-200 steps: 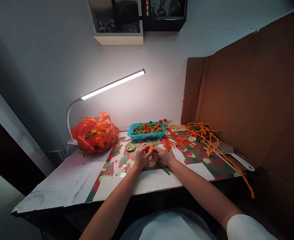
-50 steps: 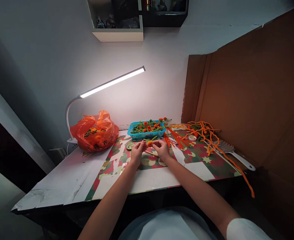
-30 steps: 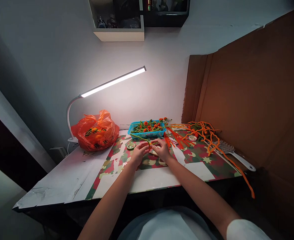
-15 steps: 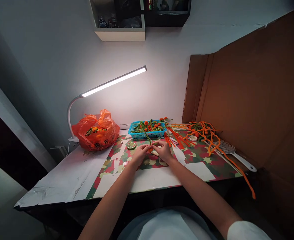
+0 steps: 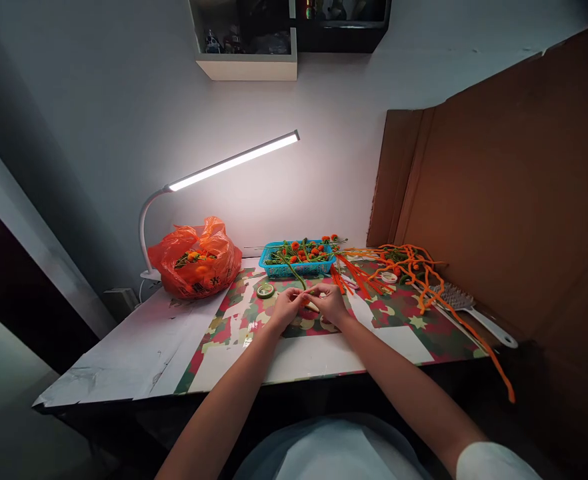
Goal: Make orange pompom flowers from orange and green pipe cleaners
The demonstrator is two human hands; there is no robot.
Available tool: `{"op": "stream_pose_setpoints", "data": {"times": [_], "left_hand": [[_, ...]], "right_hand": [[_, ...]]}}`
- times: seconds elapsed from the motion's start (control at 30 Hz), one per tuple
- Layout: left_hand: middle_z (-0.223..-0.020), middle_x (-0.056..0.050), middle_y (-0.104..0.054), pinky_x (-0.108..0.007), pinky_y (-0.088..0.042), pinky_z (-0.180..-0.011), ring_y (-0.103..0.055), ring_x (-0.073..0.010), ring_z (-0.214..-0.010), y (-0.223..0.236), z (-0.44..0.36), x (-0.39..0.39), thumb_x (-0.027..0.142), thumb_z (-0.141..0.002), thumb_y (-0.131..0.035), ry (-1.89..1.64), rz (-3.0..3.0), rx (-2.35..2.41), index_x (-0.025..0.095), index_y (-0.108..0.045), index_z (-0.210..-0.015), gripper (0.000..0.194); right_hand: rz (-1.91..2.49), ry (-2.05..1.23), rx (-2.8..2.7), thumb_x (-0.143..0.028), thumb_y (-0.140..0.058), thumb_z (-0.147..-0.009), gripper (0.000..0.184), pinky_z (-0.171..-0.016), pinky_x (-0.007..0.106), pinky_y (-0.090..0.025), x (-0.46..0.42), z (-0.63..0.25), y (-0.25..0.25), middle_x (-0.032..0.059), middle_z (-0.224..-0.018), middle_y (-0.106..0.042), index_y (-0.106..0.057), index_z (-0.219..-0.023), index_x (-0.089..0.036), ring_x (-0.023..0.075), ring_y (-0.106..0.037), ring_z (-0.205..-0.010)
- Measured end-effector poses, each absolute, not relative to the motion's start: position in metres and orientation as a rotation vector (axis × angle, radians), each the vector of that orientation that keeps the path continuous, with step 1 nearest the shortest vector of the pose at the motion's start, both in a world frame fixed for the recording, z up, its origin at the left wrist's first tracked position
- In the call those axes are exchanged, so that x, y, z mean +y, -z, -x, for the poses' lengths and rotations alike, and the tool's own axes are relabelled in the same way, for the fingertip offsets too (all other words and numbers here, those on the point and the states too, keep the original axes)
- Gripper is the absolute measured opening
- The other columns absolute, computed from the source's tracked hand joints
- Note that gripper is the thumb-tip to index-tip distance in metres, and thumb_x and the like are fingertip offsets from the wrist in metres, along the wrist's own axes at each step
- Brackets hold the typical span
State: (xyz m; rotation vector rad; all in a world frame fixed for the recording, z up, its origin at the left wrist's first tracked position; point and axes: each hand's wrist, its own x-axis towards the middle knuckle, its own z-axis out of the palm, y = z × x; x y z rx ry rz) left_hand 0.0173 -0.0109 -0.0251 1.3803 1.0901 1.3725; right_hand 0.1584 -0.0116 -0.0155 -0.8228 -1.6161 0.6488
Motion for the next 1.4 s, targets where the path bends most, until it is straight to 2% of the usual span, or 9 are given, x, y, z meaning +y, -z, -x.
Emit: {"op": "stream_pose_setpoints", "data": {"times": [0.17, 0.5, 0.63, 0.73, 0.83, 0.93, 1.07, 1.2, 1.4], "left_hand": [[-0.065, -0.005, -0.066, -0.024, -0.047, -0.052, -0.06, -0.0149, -0.055, 0.023, -0.018, -0.014, 0.045, -0.061, -0.074, -1.193, -1.443, 0.998, 0.013, -0.068, -0.073, 0.035], [-0.049, 0.003, -0.051, -0.02, -0.033, -0.045, -0.043, -0.0073, -0.044, 0.022, -0.018, -0.014, 0.038, -0.062, -0.07, -1.035, -1.531, 0.955, 0.015, -0.056, -0.053, 0.029], [-0.057, 0.002, -0.056, -0.02, -0.038, -0.049, -0.048, -0.0082, -0.049, 0.022, -0.019, -0.016, 0.041, -0.062, -0.071, -1.077, -1.445, 0.92, 0.015, -0.058, -0.066, 0.029], [-0.07, 0.0, -0.062, -0.021, -0.043, -0.056, -0.056, -0.0109, -0.06, 0.022, -0.02, -0.017, 0.041, -0.063, -0.072, -1.184, -1.42, 0.878, 0.016, -0.058, -0.08, 0.034], [-0.075, -0.002, -0.064, -0.022, -0.045, -0.061, -0.058, -0.0123, -0.066, 0.022, -0.02, -0.018, 0.042, -0.066, -0.071, -1.176, -1.478, 0.851, 0.015, -0.061, -0.082, 0.033], [-0.078, -0.003, -0.066, -0.023, -0.045, -0.065, -0.059, -0.0132, -0.069, 0.022, -0.019, -0.017, 0.042, -0.069, -0.069, -1.139, -1.526, 0.855, 0.014, -0.066, -0.084, 0.032], [-0.074, -0.004, -0.066, -0.024, -0.046, -0.065, -0.06, -0.0145, -0.068, 0.022, -0.018, -0.016, 0.044, -0.067, -0.072, -1.125, -1.551, 0.862, 0.013, -0.068, -0.079, 0.034], [-0.069, -0.004, -0.066, -0.024, -0.045, -0.06, -0.06, -0.0147, -0.065, 0.019, -0.018, -0.018, 0.048, -0.065, -0.072, -1.119, -1.609, 0.885, 0.012, -0.067, -0.072, 0.036], [-0.07, -0.004, -0.066, -0.023, -0.044, -0.058, -0.06, -0.0151, -0.065, 0.015, -0.02, -0.021, 0.047, -0.067, -0.07, -1.116, -1.725, 0.947, 0.013, -0.067, -0.073, 0.034]], "right_hand": [[0.865, -0.689, -1.573, -0.03, -0.067, -0.069, 0.012, -0.055, 0.027, -0.047, -0.009, -0.159, 0.016, 0.0025, -0.062, -0.068, -0.073, -0.069, -0.019, 0.0174, -0.061, -0.058], [0.836, -0.64, -1.616, -0.03, -0.065, -0.073, 0.013, -0.06, 0.028, -0.047, -0.007, -0.159, 0.019, 0.0036, -0.069, -0.07, -0.074, -0.07, -0.021, 0.0182, -0.062, -0.063], [0.841, -0.555, -1.552, -0.038, -0.067, -0.072, 0.019, -0.061, 0.028, -0.045, -0.003, -0.159, 0.017, 0.0043, -0.071, -0.066, -0.074, -0.068, -0.02, 0.0167, -0.059, -0.068], [0.869, -0.575, -1.463, -0.045, -0.069, -0.068, 0.026, -0.065, 0.029, -0.046, 0.003, -0.159, 0.019, 0.0079, -0.092, -0.065, -0.073, -0.067, -0.02, 0.0194, -0.06, -0.084], [0.865, -0.745, -1.39, -0.049, -0.071, -0.064, 0.03, -0.064, 0.028, -0.047, 0.008, -0.159, 0.022, 0.0099, -0.108, -0.062, -0.072, -0.067, -0.019, 0.0214, -0.059, -0.093], [0.834, -0.89, -1.332, -0.048, -0.073, -0.059, 0.03, -0.058, 0.027, -0.046, 0.009, -0.157, 0.023, 0.0088, -0.087, -0.067, -0.07, -0.063, -0.018, 0.02, -0.06, -0.078], [0.793, -1.045, -1.277, -0.046, -0.073, -0.058, 0.029, -0.052, 0.027, -0.039, 0.003, -0.155, 0.02, 0.0007, -0.056, -0.057, -0.067, -0.057, -0.017, 0.0136, -0.05, -0.055], [0.778, -1.193, -1.21, -0.048, -0.074, -0.055, 0.033, -0.051, 0.025, -0.036, -0.001, -0.156, 0.015, -0.0015, -0.05, -0.052, -0.062, -0.049, -0.017, 0.0105, -0.044, -0.051], [0.802, -1.345, -1.108, -0.047, -0.076, -0.051, 0.034, -0.052, 0.025, -0.036, 0.004, -0.159, 0.015, 0.0003, -0.052, -0.055, -0.063, -0.051, -0.017, 0.0103, -0.045, -0.052]]}}
